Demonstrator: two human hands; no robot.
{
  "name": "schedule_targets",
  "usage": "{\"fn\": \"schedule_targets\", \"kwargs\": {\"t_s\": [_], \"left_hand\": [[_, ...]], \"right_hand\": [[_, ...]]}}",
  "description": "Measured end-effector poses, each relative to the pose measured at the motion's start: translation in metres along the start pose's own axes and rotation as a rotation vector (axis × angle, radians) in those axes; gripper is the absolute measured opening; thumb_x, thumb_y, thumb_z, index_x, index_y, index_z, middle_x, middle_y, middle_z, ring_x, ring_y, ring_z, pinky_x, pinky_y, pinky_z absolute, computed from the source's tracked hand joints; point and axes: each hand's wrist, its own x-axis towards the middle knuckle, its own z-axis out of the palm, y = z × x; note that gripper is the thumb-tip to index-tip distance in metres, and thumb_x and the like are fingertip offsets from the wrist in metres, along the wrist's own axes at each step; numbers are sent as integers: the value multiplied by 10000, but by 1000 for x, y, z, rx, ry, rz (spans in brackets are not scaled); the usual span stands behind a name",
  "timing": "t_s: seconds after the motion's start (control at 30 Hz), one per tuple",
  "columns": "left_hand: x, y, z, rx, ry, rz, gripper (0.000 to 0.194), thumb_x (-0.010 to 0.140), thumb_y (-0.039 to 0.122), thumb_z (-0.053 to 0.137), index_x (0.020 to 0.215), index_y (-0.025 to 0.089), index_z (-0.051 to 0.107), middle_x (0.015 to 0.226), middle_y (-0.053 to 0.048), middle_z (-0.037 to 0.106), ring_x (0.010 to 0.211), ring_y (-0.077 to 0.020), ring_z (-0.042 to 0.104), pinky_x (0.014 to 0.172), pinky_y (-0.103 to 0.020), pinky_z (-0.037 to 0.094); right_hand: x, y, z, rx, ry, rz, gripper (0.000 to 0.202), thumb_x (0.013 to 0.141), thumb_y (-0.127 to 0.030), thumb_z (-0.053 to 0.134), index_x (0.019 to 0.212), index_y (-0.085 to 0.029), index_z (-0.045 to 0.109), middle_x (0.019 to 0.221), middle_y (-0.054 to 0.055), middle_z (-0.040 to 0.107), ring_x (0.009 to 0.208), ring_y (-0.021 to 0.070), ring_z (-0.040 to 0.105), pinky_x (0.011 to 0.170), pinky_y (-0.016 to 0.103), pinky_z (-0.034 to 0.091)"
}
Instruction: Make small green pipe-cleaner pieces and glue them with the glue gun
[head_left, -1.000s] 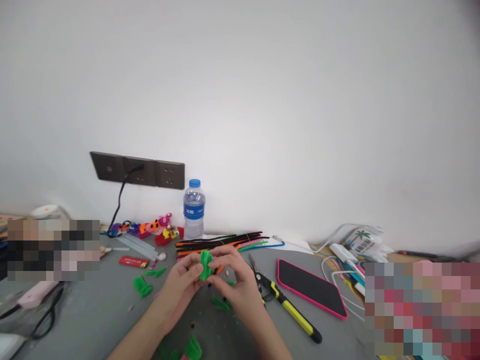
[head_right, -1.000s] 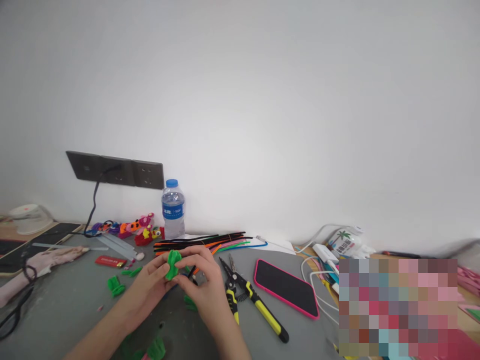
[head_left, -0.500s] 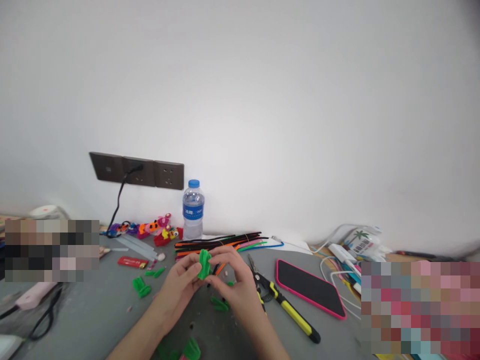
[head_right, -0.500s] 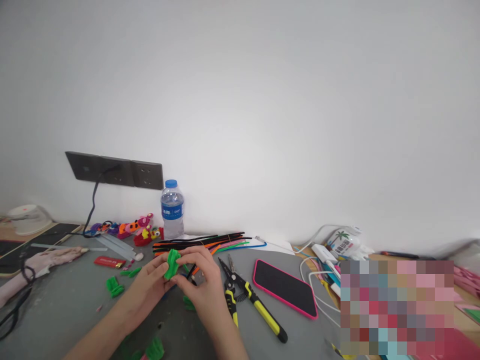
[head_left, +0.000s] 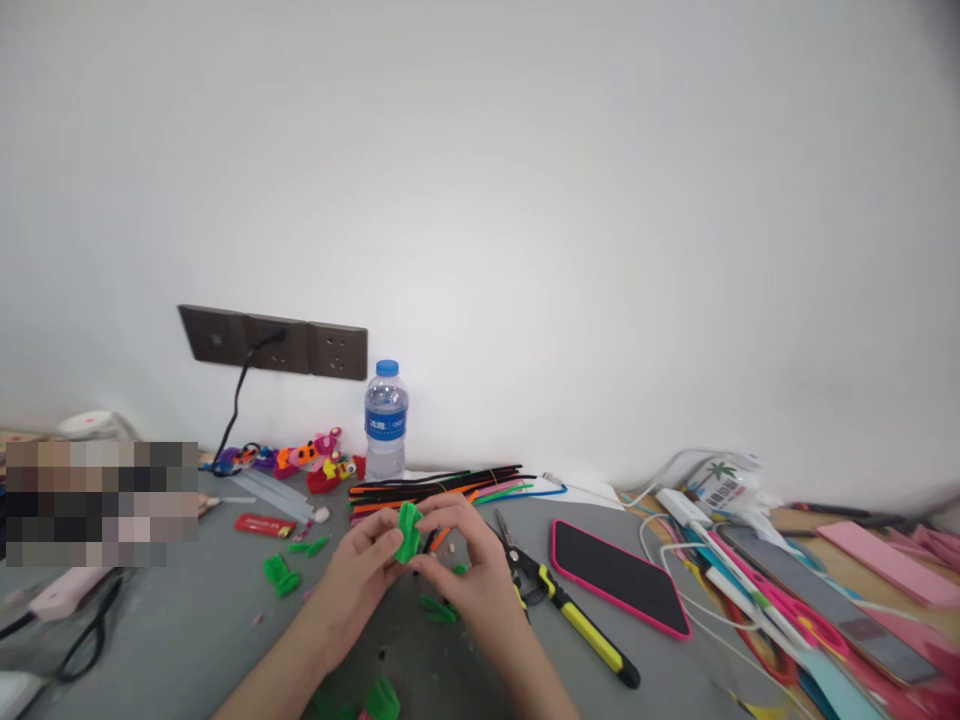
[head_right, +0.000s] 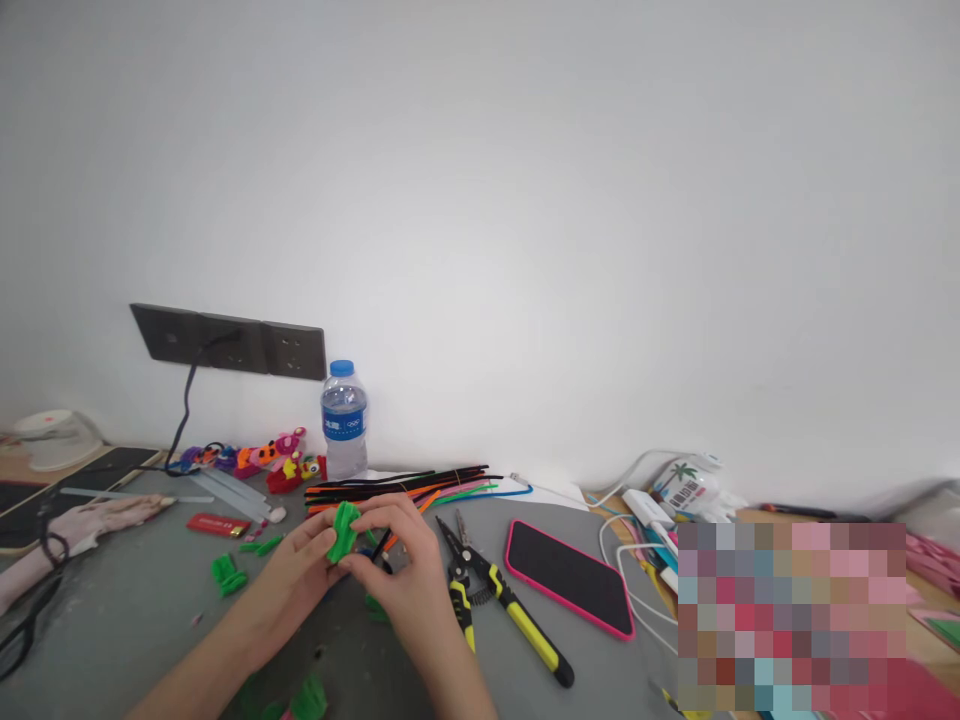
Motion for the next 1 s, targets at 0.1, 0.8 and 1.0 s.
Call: {"fn": "schedule_targets", "kwargs": {"t_s": [0.1, 0.8, 1.0], "left_hand": [[0, 0, 0, 6, 5, -3, 328, 575, 369, 878, 763, 170, 697, 706, 16, 563, 655, -116, 500, 648, -232, 457], [3, -2, -1, 15, -9, -5, 322, 581, 372, 876, 793, 203, 703, 714, 20, 580, 678, -122, 507, 665, -225, 445], [1, -1, 1, 30, 0, -9, 316, 591, 378, 870, 791, 207, 696, 752, 10, 602, 735, -142, 536, 684, -241, 446]], "right_hand": [[0, -1, 0, 4, -2, 5, 268, 699, -44, 754, 875, -230, 674, 969, 42, 653, 925, 204, 623, 818, 299, 473], [-4, 10, -3, 159, -60, 164, 248, 731, -89, 730, 924, -225, 657, 915, 17, 639, 805, 167, 598, 726, 272, 464], [-3, 7, -4, 187, -77, 178, 246, 733, -85, 731, 920, -230, 665, 921, 13, 627, 796, 157, 591, 710, 265, 465]]}}
